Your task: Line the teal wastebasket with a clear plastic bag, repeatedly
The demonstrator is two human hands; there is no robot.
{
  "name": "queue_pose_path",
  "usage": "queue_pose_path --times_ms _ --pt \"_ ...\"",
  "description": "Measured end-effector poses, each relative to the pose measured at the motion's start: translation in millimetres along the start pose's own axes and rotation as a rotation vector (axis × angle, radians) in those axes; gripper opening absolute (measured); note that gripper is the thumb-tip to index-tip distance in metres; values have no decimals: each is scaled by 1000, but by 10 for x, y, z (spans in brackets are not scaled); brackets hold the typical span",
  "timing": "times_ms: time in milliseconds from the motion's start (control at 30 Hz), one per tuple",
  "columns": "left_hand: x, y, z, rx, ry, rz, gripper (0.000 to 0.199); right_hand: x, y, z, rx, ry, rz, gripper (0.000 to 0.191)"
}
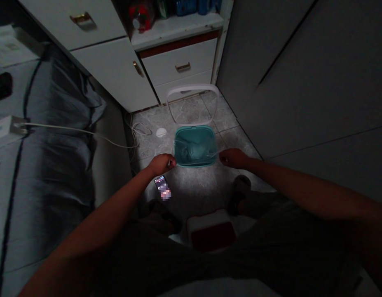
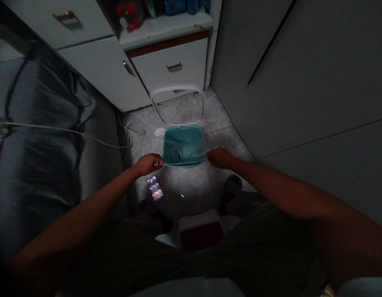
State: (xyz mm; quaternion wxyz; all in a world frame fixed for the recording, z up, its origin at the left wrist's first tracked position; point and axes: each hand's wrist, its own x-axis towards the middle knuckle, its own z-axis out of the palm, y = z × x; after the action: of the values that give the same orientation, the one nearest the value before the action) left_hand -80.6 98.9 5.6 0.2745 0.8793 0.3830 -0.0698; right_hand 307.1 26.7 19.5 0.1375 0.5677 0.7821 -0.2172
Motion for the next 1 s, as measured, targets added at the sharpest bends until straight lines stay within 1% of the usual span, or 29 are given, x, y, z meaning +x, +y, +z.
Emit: queue_pose_path --times_ms 100,200,300,400,500,567,600,667,733,800,867,933,1000 --pt "-22 14 21 10 -29 30 18 -35 -26 63 29 -35 -33 13" --pt "-30 35 35 16 -75 21 17 -13 -31 123 11 -70 -61 12" --pt "-30 55 31 43 -96 4 17 34 -37 157 -22 -73 -74 12" --pt "-26 75 19 93 -63 -30 17 91 -39 172 -37 -51 -18 15" --pt "-17 101 18 141 -11 -89 17 159 -11 215 24 -4 68 14" --pt "-10 116 23 164 10 -124 19 214 19 267 159 47 111 15" --pt "-7 120 23 173 12 -136 19 244 34 296 260 73 129 18" --pt "-6 118 12 182 5 -151 20 302 57 341 514 119 194 30" --pt "-7 107 -24 177 11 -177 21 349 66 355 796 128 316 44" --pt "-4 93 -81 168 65 -226 23 374 64 331 1063 106 459 58" --pt "8 74 -142 146 151 -284 26 383 58 282 1275 88 543 68" --pt "33 43 -185 101 217 -326 33 387 59 229 1394 112 574 71" --pt "67 -11 -195 54 230 -350 46 401 74 185 1423 156 593 66"
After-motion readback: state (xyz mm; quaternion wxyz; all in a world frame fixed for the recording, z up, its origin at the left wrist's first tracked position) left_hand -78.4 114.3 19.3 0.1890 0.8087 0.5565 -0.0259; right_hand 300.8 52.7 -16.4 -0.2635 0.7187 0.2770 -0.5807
